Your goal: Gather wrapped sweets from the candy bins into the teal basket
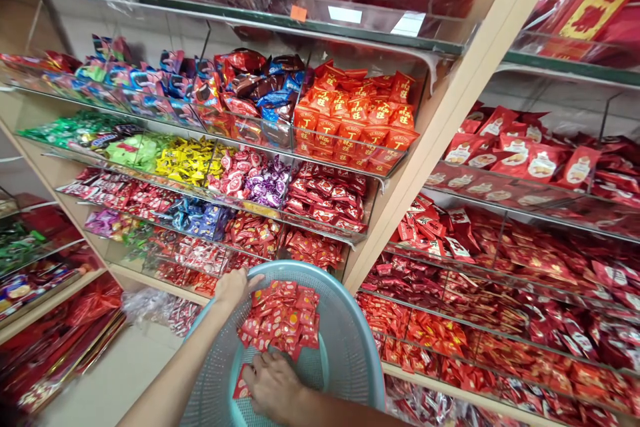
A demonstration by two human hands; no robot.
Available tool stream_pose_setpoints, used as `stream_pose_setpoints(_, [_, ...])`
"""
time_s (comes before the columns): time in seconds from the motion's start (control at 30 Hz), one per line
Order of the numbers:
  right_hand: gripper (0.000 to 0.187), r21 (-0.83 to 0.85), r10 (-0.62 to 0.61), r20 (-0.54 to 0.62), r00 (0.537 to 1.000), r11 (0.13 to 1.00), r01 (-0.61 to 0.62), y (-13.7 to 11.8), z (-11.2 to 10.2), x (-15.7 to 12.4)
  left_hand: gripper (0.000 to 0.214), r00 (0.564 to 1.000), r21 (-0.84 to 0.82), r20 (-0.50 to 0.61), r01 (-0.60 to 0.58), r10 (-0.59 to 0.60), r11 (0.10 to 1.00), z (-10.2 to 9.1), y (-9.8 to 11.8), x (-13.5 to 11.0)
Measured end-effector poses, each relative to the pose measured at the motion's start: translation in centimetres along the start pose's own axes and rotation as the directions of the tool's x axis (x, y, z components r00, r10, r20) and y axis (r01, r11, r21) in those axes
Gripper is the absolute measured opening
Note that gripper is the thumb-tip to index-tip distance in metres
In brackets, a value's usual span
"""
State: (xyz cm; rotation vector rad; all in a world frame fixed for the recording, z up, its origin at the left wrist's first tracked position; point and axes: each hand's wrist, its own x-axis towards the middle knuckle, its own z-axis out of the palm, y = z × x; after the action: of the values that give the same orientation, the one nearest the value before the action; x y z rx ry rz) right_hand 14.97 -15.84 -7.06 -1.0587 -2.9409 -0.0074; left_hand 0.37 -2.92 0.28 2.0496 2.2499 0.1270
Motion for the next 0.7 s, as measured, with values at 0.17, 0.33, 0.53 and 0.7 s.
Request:
stream_pose_setpoints(0.17, [0.033,0.075,0.034,-0.011,0.999,0.997,-0.033,1.3,-2.7,0.3,0.058,1.0,-0.012,0.008,0.004,-0.004,1.0,0.2,-0.1,0.0])
stream_pose_setpoints(0.33, [0.023,0.066,0.197,-0.097,0.976,0.979,-0.191,4.6,-6.7,1.2,0.061,1.0,-0.014,-0.014,-0.003,0.003,1.0,0.6,-0.2,0.2])
stream_pose_setpoints(0.53, [0.024,0.093,0.213,-0.118,0.97,0.975,-0.203,7.0,-7.4,1.6,0.061,1.0,-0.019,-0.01,-0.001,0.001,1.0,0.6,-0.2,0.2])
stream_pose_setpoints(0.7, [0.022,0.054,0.237,-0.101,0.966,0.971,-0.232,7.4,-6.4,1.4,0.061,1.0,-0.016,-0.01,0.001,-0.001,1.0,0.4,-0.2,0.1])
